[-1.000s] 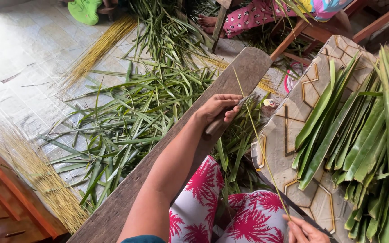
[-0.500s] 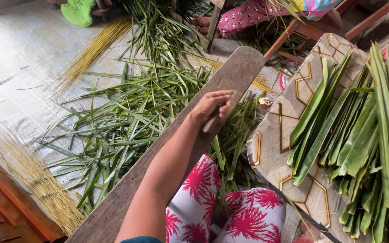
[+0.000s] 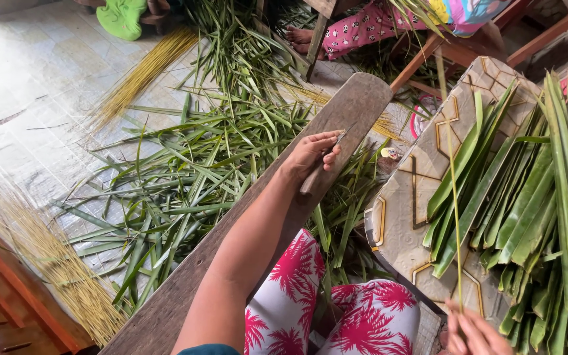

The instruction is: Stripping palm leaves to extract the midribs using a knife

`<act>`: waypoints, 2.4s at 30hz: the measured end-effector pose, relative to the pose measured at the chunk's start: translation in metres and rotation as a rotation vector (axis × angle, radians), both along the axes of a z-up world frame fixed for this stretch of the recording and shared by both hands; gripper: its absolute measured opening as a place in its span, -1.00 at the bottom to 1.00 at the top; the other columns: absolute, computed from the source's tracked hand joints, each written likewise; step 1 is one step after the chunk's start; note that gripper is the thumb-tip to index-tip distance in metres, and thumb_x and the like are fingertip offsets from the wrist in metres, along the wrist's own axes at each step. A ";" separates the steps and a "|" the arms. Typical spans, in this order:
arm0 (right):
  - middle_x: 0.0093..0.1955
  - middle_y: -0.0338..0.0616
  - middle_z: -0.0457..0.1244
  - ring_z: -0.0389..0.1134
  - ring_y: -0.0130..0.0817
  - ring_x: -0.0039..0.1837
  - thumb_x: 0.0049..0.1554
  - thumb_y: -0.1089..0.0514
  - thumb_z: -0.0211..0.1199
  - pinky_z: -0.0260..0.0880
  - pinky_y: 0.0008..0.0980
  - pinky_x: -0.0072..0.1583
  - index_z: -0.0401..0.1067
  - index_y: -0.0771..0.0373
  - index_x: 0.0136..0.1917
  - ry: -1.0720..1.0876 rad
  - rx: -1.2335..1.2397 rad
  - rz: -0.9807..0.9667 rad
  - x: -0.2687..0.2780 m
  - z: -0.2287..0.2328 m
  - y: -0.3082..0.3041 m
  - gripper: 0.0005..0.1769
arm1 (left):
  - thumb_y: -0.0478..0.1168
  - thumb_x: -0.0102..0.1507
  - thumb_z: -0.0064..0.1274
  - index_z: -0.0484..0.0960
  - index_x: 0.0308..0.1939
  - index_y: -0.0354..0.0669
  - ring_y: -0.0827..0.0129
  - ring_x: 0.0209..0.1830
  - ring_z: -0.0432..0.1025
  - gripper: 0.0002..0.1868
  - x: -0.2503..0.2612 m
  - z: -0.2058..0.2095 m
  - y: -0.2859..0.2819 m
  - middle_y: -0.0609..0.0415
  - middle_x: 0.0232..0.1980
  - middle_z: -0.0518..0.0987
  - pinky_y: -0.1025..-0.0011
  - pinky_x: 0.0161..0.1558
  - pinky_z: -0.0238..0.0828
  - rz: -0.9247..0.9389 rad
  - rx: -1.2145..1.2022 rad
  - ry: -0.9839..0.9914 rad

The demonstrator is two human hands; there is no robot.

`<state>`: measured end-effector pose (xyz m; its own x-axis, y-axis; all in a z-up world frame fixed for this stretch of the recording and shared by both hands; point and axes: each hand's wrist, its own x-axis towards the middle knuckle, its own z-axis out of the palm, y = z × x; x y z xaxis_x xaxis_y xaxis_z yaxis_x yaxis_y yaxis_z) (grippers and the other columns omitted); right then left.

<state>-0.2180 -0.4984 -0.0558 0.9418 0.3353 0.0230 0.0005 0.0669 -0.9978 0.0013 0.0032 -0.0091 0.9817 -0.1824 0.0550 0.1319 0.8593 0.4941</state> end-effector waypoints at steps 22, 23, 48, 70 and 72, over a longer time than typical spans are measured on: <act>-0.12 -0.07 0.34 0.38 -0.49 -0.21 0.12 0.24 0.25 0.40 -0.57 -0.21 0.47 0.30 0.08 0.272 0.162 -0.035 0.221 0.081 0.282 -0.76 | -0.43 0.26 -0.01 0.43 0.14 -0.43 0.39 -0.70 0.32 -0.64 0.000 -0.008 -0.013 -0.27 -0.42 0.51 0.40 -0.73 0.34 -0.153 0.120 -0.092; -0.16 -0.07 0.34 0.34 -0.53 -0.26 0.13 0.22 0.25 0.35 -0.60 -0.27 0.47 0.31 0.05 0.250 0.156 -0.035 0.219 0.082 0.284 -0.79 | -0.42 0.26 -0.01 0.44 0.13 -0.43 0.38 -0.70 0.33 -0.65 0.000 -0.008 -0.013 -0.27 -0.43 0.51 0.39 -0.73 0.35 -0.167 0.121 -0.101; -0.29 -0.05 0.27 0.11 -0.69 -0.47 0.15 0.24 0.13 0.07 -0.77 -0.49 0.40 0.27 -0.10 0.366 0.281 0.049 0.203 0.091 0.273 -0.92 | -0.43 0.29 -0.04 0.48 0.09 -0.37 0.42 -0.71 0.33 -0.72 -0.027 0.013 -0.025 -0.24 -0.44 0.51 0.43 -0.73 0.34 -0.320 0.164 -0.115; -0.34 0.00 0.29 0.14 -0.58 -0.49 0.11 0.23 0.28 0.10 -0.65 -0.51 0.43 0.27 -0.11 0.125 0.143 -0.085 0.195 0.086 0.287 -0.91 | -0.43 0.24 0.05 0.52 0.01 -0.45 0.37 -0.72 0.32 -0.75 -0.014 -0.002 -0.027 -0.33 -0.44 0.53 0.36 -0.77 0.30 -0.197 0.208 -0.038; -0.36 0.01 0.28 0.13 -0.58 -0.51 0.11 0.24 0.27 0.09 -0.64 -0.52 0.41 0.29 -0.12 0.132 0.143 -0.096 0.193 0.088 0.287 -0.91 | -0.44 0.22 0.06 0.54 -0.03 -0.47 0.35 -0.74 0.32 -0.76 -0.015 0.003 -0.025 -0.34 -0.45 0.53 0.35 -0.78 0.28 -0.161 0.254 -0.032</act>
